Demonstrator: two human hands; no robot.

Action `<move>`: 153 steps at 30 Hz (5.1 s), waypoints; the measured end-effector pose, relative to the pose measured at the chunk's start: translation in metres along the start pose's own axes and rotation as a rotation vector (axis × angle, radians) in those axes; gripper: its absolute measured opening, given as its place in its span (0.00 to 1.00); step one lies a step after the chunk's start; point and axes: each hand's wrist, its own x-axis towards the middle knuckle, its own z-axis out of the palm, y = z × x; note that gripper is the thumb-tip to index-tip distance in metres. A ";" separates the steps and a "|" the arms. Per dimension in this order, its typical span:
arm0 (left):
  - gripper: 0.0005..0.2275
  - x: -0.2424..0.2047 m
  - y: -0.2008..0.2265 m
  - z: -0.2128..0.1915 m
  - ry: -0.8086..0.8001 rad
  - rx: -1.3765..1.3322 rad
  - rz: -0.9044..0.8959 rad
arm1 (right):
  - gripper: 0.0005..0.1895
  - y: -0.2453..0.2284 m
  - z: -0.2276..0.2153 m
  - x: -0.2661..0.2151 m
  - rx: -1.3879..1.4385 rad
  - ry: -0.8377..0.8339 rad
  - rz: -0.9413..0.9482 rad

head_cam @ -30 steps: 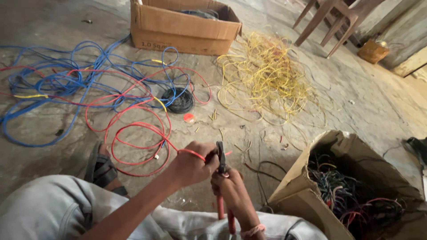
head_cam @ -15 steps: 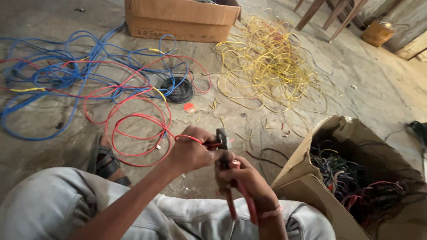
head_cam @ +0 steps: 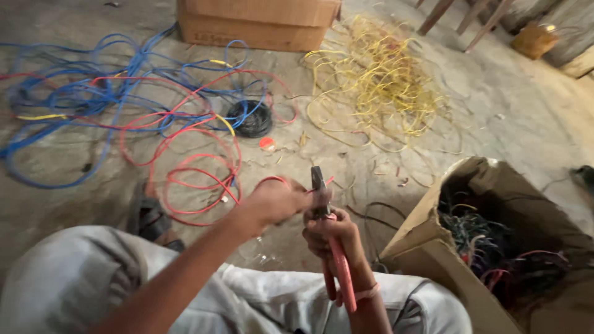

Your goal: The person strips the insulation off red wires using pliers, twists the exposed ends, and wraps them with yellow electrical tape. The person repeats this process for multiple wire segments.

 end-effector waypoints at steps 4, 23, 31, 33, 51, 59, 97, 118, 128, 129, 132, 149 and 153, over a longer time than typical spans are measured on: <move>0.24 -0.013 0.022 -0.013 -0.527 -1.006 -0.277 | 0.15 -0.006 0.023 0.000 0.063 0.047 0.008; 0.07 -0.007 0.006 -0.010 -0.057 -1.693 -0.035 | 0.09 0.031 0.049 0.052 0.284 0.322 -0.168; 0.06 -0.005 0.005 -0.029 -0.026 -1.717 -0.003 | 0.08 0.045 0.061 0.077 0.344 0.294 -0.250; 0.06 -0.006 0.006 -0.034 -0.027 -1.708 0.019 | 0.08 0.045 0.064 0.082 0.351 0.296 -0.235; 0.04 -0.011 0.008 -0.090 0.164 -1.682 0.167 | 0.06 0.073 0.075 0.164 0.275 0.247 -0.366; 0.05 -0.008 0.015 -0.081 0.118 -1.692 0.187 | 0.06 0.077 0.029 0.177 0.145 0.371 -0.610; 0.11 0.019 -0.050 -0.003 0.419 0.247 0.565 | 0.10 0.106 -0.124 0.079 -1.673 0.549 -0.291; 0.05 0.031 -0.081 0.019 0.349 0.492 0.591 | 0.07 -0.060 -0.054 -0.132 -1.222 0.719 -0.395; 0.12 0.092 -0.192 0.016 0.364 0.918 0.437 | 0.15 -0.231 -0.272 -0.280 -1.169 0.964 0.303; 0.14 0.100 -0.206 0.009 0.321 0.924 0.367 | 0.17 -0.231 -0.292 -0.272 -1.189 0.979 0.397; 0.16 0.115 -0.246 0.000 0.305 0.899 0.341 | 0.20 -0.216 -0.337 -0.246 -1.213 1.072 0.545; 0.15 0.096 -0.201 0.001 0.254 0.860 0.274 | 0.12 -0.273 -0.273 -0.280 -0.463 0.996 -0.373; 0.12 0.092 -0.188 0.002 0.314 0.862 0.317 | 0.13 -0.305 -0.174 -0.271 -0.792 1.105 -0.622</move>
